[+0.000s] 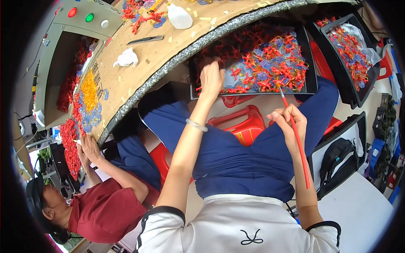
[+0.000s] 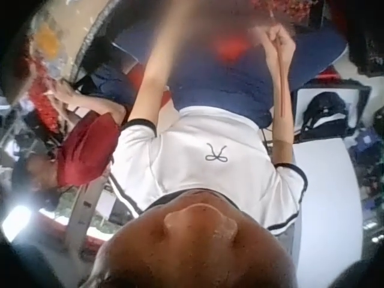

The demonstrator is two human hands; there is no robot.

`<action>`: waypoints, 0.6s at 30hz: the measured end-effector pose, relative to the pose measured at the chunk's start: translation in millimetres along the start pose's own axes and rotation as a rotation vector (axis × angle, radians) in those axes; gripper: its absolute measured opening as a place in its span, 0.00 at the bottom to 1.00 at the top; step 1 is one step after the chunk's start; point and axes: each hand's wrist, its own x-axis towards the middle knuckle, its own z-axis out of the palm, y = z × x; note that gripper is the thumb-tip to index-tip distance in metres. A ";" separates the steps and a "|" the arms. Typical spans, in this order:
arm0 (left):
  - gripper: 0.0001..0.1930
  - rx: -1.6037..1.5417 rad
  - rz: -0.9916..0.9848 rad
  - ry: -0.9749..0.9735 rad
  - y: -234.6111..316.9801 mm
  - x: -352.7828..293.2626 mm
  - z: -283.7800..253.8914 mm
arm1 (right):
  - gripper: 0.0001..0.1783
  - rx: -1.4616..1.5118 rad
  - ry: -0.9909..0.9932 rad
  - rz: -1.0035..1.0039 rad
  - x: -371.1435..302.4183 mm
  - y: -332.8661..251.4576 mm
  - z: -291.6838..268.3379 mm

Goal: Assemble red plastic toy parts using glue and a brush.

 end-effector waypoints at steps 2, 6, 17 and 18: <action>0.22 0.141 0.061 0.197 1.4 12.1 2.2 | 0.19 -0.010 -0.012 -0.028 1.7 0.9 0.6; 0.22 0.382 0.211 0.108 -29.5 23.9 29.7 | 0.19 -0.027 -0.029 -0.012 4.3 6.3 4.2; 0.22 -0.124 -0.052 0.083 31.0 1.5 -26.8 | 0.18 -0.084 0.081 -0.041 15.9 4.8 2.9; 0.20 -0.264 0.122 0.183 51.5 -10.6 -42.2 | 0.16 -0.054 0.095 -0.061 19.8 4.6 1.4</action>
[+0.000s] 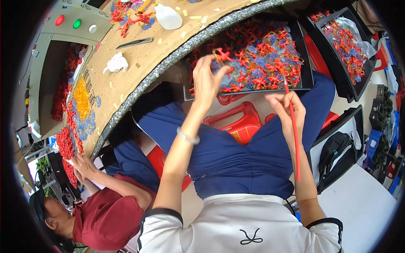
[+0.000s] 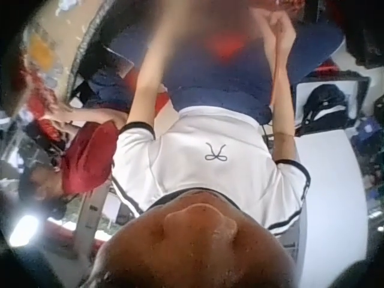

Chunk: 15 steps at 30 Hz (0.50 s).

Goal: Assemble red plastic toy parts using glue and a brush.

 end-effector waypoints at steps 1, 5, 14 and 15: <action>0.19 -0.137 -0.053 -0.028 23.1 -10.1 -7.9 | 0.16 -0.005 0.009 0.005 4.0 -3.0 3.3; 0.21 -0.410 -0.200 -0.122 70.5 -58.7 -21.7 | 0.16 0.110 -0.094 -0.117 14.8 -15.6 28.8; 0.12 -1.138 -0.599 -0.268 81.3 -92.6 -37.2 | 0.08 0.174 -0.306 -0.031 13.5 -15.4 34.4; 0.14 -1.116 -0.608 -0.280 79.8 -94.3 -38.2 | 0.06 0.107 -0.325 -0.087 12.6 -17.0 34.8</action>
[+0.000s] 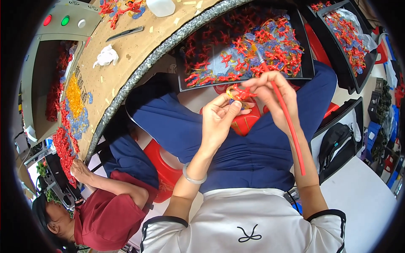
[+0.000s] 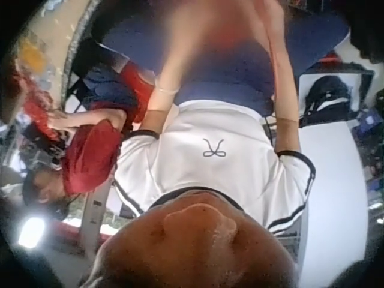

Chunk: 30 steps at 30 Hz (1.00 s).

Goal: Assemble red plastic toy parts using glue and a brush.

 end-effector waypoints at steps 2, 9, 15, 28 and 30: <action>0.13 -0.059 -0.050 0.034 0.1 -2.1 -2.8 | 0.18 0.040 -0.026 -0.031 1.1 -5.4 -14.4; 0.11 0.000 0.016 0.103 11.2 -6.0 5.0 | 0.29 -0.231 -0.071 -0.231 -17.2 -55.9 -16.8; 0.12 -0.013 0.063 0.169 10.3 -8.2 8.2 | 0.14 -0.585 -0.138 -0.303 -20.5 -49.6 -16.1; 0.13 0.160 0.161 0.205 6.3 -15.9 14.4 | 0.15 -0.476 -0.181 -0.369 -17.5 -59.2 -6.7; 0.13 0.152 0.140 0.191 1.6 -15.7 12.1 | 0.15 -0.501 -0.204 -0.339 -16.8 -61.1 -10.1</action>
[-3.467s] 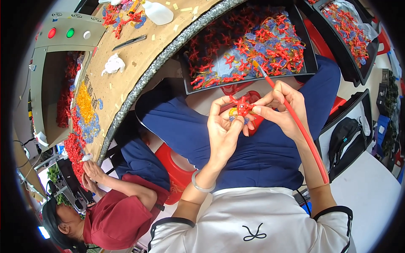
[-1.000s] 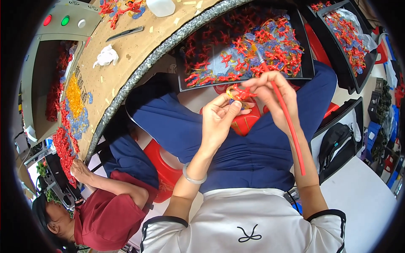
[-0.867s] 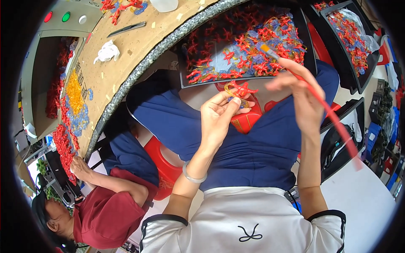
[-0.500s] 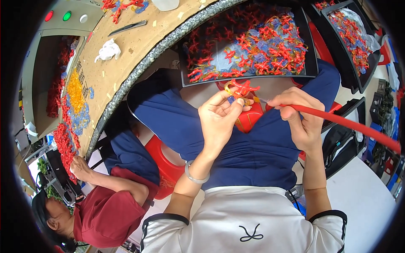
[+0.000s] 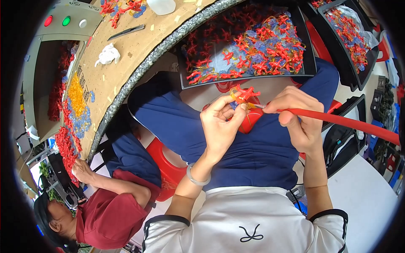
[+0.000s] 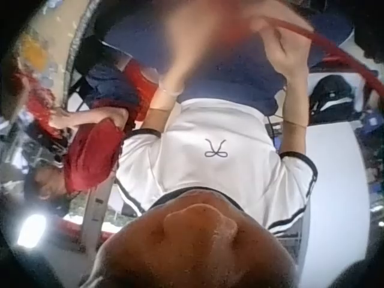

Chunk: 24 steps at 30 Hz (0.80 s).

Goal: Assemble red plastic toy parts using glue and a brush.

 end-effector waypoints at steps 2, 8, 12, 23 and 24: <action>0.13 -0.005 -0.020 -0.014 -1.4 -0.1 -0.9 | 0.14 0.015 0.064 -0.016 0.3 -1.3 -1.2; 0.10 -0.050 -0.121 -0.041 3.7 -1.5 -0.2 | 0.12 -0.115 -0.055 0.032 2.1 -0.8 -7.5; 0.05 -0.075 -0.148 -0.051 7.8 -1.0 -1.8 | 0.24 -0.068 0.043 0.005 -1.6 4.6 -6.0; 0.08 -0.065 -0.236 -0.134 13.4 4.8 -10.0 | 0.15 0.350 0.231 0.128 -1.3 20.8 -15.0; 0.10 -0.171 -0.285 -0.174 12.9 6.6 -12.3 | 0.13 0.267 0.266 0.124 3.4 26.0 -14.8</action>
